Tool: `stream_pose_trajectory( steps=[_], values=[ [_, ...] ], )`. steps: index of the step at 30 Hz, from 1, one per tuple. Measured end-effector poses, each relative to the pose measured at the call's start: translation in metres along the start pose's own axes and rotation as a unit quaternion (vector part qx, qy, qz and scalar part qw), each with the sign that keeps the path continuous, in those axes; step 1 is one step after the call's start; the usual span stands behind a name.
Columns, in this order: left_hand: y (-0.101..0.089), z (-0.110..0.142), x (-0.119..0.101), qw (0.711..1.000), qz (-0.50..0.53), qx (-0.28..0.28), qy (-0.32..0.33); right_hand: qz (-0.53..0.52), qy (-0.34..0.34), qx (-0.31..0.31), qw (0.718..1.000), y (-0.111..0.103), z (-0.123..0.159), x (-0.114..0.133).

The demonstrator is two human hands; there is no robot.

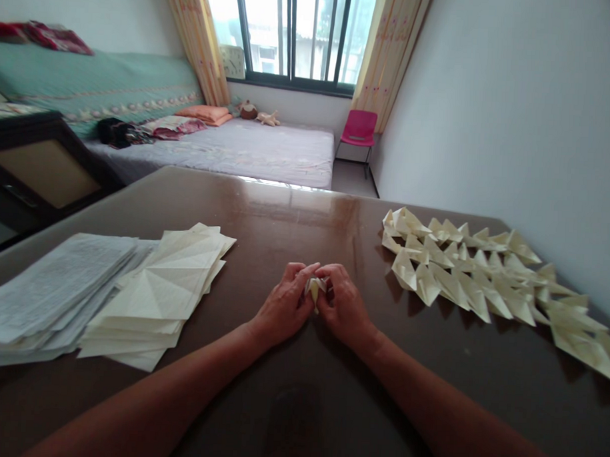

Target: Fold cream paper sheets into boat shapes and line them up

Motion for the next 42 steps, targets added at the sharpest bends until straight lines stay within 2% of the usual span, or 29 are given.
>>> stream_pose_trajectory(
  steps=[4, 7, 10, 17, 24, 36, 40, 42],
  values=[
    [-0.001, -0.002, 0.000, 1.000, -0.010, 0.014, 0.005, 0.006, -0.010, -0.008, 1.000, -0.002, 0.000, 0.004],
    [0.000, -0.002, -0.003, 1.000, -0.020, 0.020, 0.011, 0.008, 0.025, -0.010, 1.000, -0.001, 0.000, -0.005],
    [-0.001, 0.000, -0.002, 1.000, -0.018, 0.001, -0.013, 0.003, 0.062, -0.026, 0.998, -0.003, 0.000, -0.014],
    [-0.002, -0.004, 0.014, 0.997, -0.011, -0.012, -0.071, 0.012, 0.043, 0.011, 0.999, 0.002, -0.002, -0.018],
    [-0.003, -0.011, 0.011, 0.997, -0.071, 0.013, -0.022, 0.029, 0.040, 0.030, 0.998, 0.004, -0.005, -0.025],
    [0.002, -0.010, 0.010, 0.994, -0.103, 0.041, -0.012, 0.038, 0.031, 0.038, 0.998, 0.005, -0.006, -0.027],
    [0.000, -0.009, 0.010, 0.990, -0.126, 0.055, -0.013, 0.073, 0.033, 0.044, 0.996, 0.002, -0.005, -0.027],
    [0.000, -0.008, 0.009, 0.986, -0.149, 0.070, -0.004, 0.095, 0.029, 0.066, 0.993, 0.000, -0.004, -0.028]
  ],
)
Point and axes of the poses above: each hand's wrist, its own z-axis away from the middle knuckle, its own y-axis out of the palm, x = y × z, the point moved 7 cm from there along -z, towards the middle knuckle, and after that the axes turned 5 degrees about x, right-handed, at the moved point
